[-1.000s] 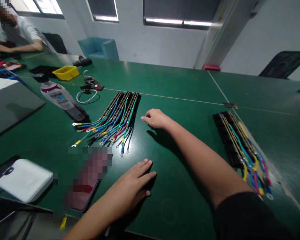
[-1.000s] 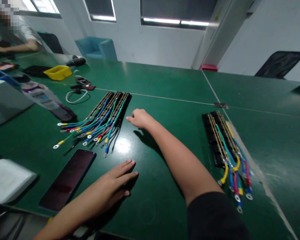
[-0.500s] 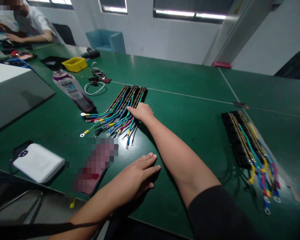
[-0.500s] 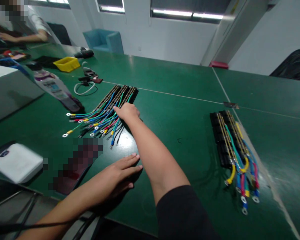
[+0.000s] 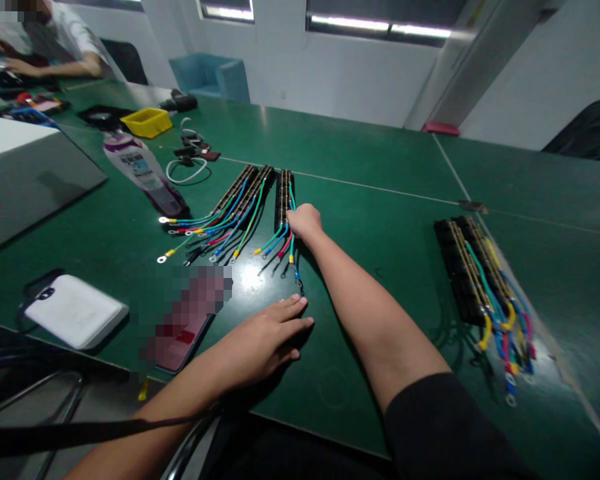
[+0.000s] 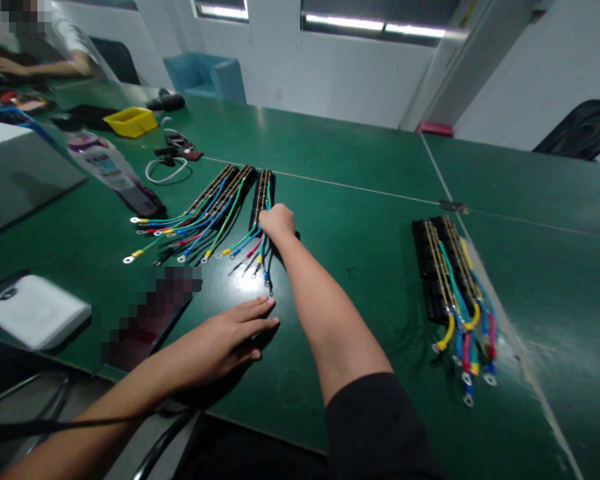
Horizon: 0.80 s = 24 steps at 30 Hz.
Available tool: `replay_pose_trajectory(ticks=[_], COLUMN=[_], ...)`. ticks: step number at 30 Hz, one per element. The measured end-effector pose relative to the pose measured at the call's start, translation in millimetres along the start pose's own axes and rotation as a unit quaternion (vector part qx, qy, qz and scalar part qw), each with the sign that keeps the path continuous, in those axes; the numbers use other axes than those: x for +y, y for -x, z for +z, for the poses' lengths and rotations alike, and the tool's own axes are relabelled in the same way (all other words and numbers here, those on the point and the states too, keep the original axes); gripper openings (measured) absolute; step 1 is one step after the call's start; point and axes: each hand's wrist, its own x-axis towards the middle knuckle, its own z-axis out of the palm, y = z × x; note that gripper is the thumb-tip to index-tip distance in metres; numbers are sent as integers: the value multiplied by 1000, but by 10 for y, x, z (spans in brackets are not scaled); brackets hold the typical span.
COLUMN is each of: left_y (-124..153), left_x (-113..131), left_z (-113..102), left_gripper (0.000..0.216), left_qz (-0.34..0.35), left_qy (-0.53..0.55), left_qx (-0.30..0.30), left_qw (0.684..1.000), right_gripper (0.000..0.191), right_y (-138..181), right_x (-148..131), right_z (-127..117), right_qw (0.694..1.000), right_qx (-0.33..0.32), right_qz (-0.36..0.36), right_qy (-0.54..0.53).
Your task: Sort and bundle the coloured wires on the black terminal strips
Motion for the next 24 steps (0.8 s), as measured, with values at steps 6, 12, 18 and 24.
replay_pose_trajectory(ticks=[6, 12, 18, 24], left_y=[-27, -95, -346, -741], left_x=[94, 158, 229, 345], left_z=[-79, -178, -371, -388], left_gripper=[52, 51, 24, 31], left_qz=[-10, -25, 10, -35], left_qy=[-29, -72, -96, -171], left_qx=[-31, -56, -106, -104], left_qw=[999, 996, 990, 979], right_gripper=[33, 32, 29, 31], right_y=[242, 690, 1224, 1697], right_x=[394, 810, 1157, 1271], right_z=[-276, -575, -841, -962], right_qw=[999, 996, 994, 997], right_qx=[38, 66, 79, 37], right_qz=[17, 27, 48, 48], right_qy=[30, 46, 60, 51])
